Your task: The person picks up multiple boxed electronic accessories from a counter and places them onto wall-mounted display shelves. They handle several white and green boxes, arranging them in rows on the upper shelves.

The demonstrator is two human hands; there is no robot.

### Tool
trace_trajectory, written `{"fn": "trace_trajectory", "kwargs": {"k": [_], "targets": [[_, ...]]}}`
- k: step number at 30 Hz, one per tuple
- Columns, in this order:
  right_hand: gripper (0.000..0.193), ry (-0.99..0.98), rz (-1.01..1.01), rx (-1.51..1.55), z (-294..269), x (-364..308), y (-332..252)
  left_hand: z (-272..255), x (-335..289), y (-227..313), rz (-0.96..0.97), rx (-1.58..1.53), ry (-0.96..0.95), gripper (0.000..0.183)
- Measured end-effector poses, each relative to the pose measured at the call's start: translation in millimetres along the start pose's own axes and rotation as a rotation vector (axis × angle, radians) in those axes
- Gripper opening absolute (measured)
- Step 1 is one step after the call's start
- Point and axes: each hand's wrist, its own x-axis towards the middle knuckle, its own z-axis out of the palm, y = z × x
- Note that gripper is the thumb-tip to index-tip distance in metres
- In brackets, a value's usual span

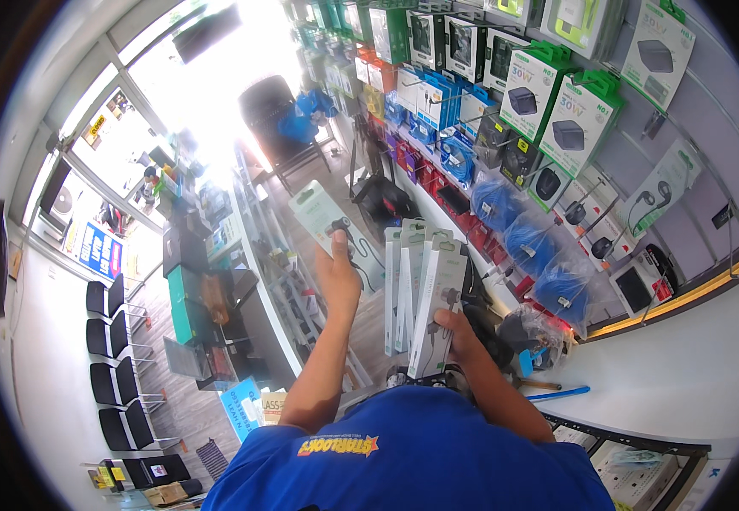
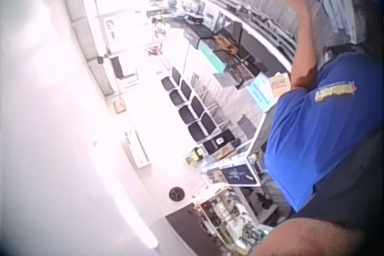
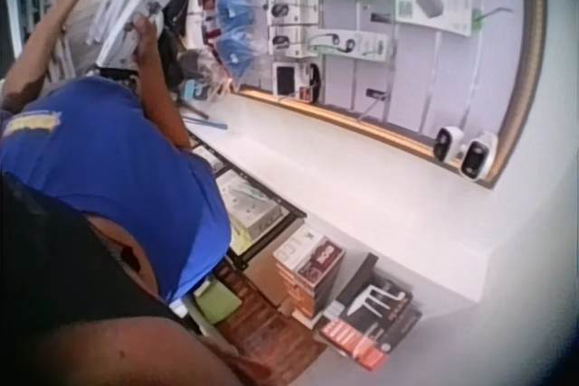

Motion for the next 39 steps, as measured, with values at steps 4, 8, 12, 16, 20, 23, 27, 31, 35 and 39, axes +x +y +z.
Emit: {"fn": "trace_trajectory", "kwargs": {"k": [4,8,12,16,20,23,27,31,35,39], "targets": [[0.071,0.041,-0.007,-0.173,4.4,7.6,-4.5,7.0,-5.3,-1.5,0.108,0.017,-0.056,0.046],[0.075,0.04,-0.058,-0.223,-1.7,13.9,-2.8,13.3,-14.7,-8.7,0.136,-0.186,-0.257,0.044],[0.073,0.074,-0.164,-0.287,-12.4,6.1,1.2,8.3,-19.3,-8.9,0.014,-0.333,-0.498,0.044],[0.067,0.01,-0.146,-0.172,-22.4,-9.5,4.8,7.0,-18.5,1.7,0.093,-0.143,-0.324,0.057],[0.056,0.122,-0.18,0.096,-36.3,-27.6,11.7,20.9,5.9,24.9,0.238,-0.023,-0.132,0.057],[0.058,0.194,-0.194,0.15,-49.4,-49.1,9.5,52.3,9.1,51.0,0.178,-0.174,-0.47,0.06],[0.06,0.266,-0.238,0.154,-52.1,-75.4,8.6,120.8,-8.6,103.3,0.506,-0.186,-0.806,0.058],[0.065,0.223,-0.313,0.187,-44.9,-96.3,0.6,184.9,-25.7,162.0,0.727,-0.093,-0.895,0.05],[0.07,0.195,-0.378,0.208,-41.2,-113.7,-8.2,205.0,-30.7,174.5,0.784,-0.114,-0.903,0.049],[0.068,0.146,-0.433,0.22,-46.8,-128.4,-9.4,208.9,-34.5,150.3,0.775,-0.077,-0.891,0.051]]}}
